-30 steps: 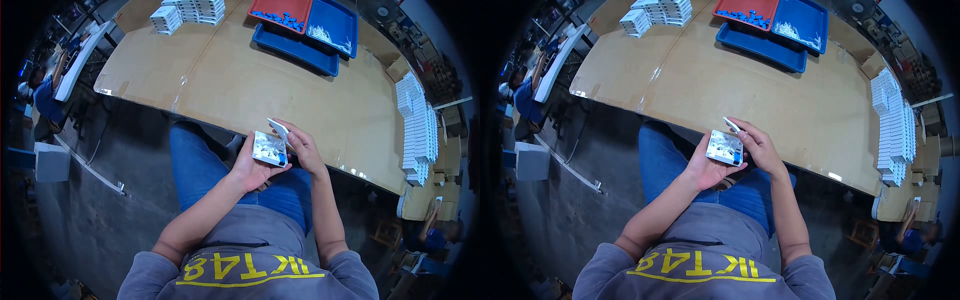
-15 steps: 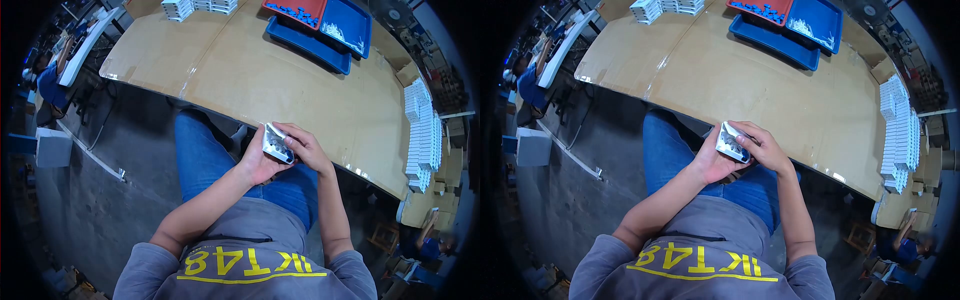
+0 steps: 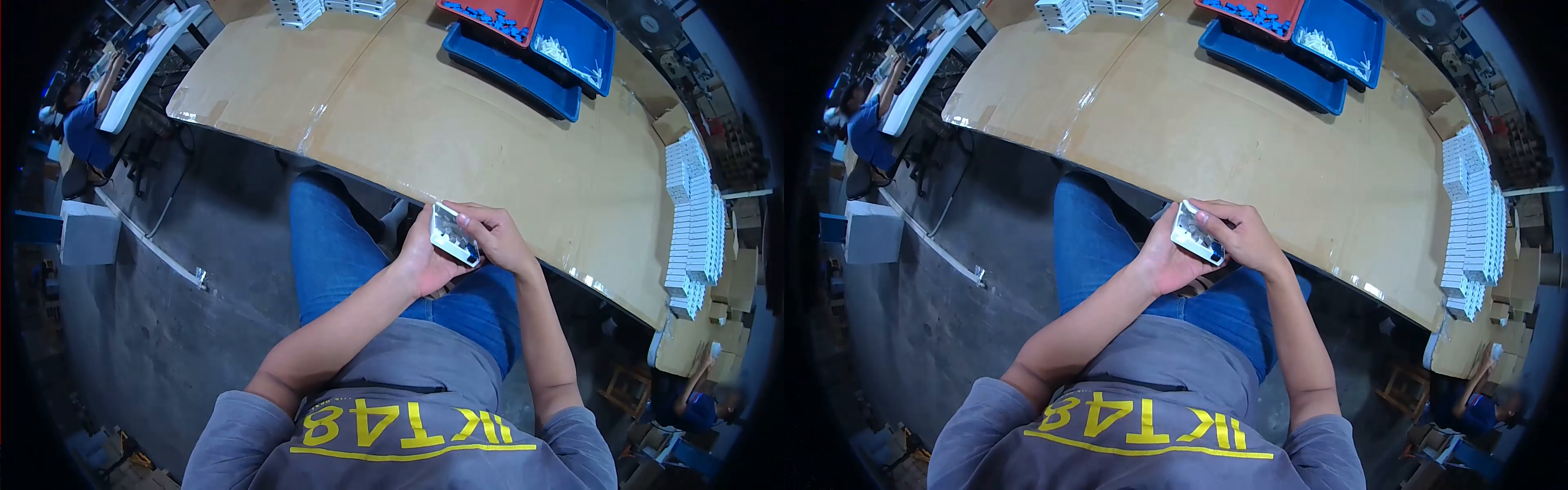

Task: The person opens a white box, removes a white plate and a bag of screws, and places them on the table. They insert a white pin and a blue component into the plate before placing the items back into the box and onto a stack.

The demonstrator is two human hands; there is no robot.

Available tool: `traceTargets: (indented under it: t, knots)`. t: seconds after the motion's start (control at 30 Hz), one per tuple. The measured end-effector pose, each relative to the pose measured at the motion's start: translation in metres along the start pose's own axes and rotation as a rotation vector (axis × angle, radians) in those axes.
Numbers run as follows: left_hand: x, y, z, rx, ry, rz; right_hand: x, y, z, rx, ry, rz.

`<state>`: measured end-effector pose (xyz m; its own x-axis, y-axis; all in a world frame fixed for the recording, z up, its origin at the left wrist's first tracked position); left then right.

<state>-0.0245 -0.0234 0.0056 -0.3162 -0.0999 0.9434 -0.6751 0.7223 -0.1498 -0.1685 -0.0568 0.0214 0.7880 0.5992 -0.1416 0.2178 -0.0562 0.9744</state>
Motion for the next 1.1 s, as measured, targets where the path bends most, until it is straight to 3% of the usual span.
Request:
traceTargets:
  t: [0.53,0.63,0.83,0.93,1.1]
  knots:
    - [-0.022,0.004,0.003,-0.055,0.004,-0.053,-0.007,0.006,0.001,0.287,0.077,0.010]
    - [-0.021,0.007,0.002,-0.044,-0.058,-0.059,-0.002,0.004,0.003,0.153,0.099,-0.047]
    - [-0.011,0.003,-0.002,-0.042,-0.084,-0.005,0.002,-0.001,-0.001,0.113,0.102,0.020]
    - [-0.012,0.002,-0.003,0.017,-0.085,0.032,0.008,0.002,-0.007,-0.054,0.113,-0.059]
    - [-0.006,-0.003,-0.010,0.079,-0.110,0.092,0.019,0.006,-0.015,-0.125,0.133,-0.232]
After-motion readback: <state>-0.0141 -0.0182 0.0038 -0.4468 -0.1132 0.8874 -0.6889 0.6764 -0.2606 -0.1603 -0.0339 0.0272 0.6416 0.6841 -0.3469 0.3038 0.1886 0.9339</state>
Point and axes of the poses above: each hand's wrist, its own z-axis towards the middle knuckle, its own x-axis out of the palm, y = z × x, the point moved 3 cm from there along z, towards the middle knuckle, and after that the axes turned 12 degrees about y, right-handed, at the moved point
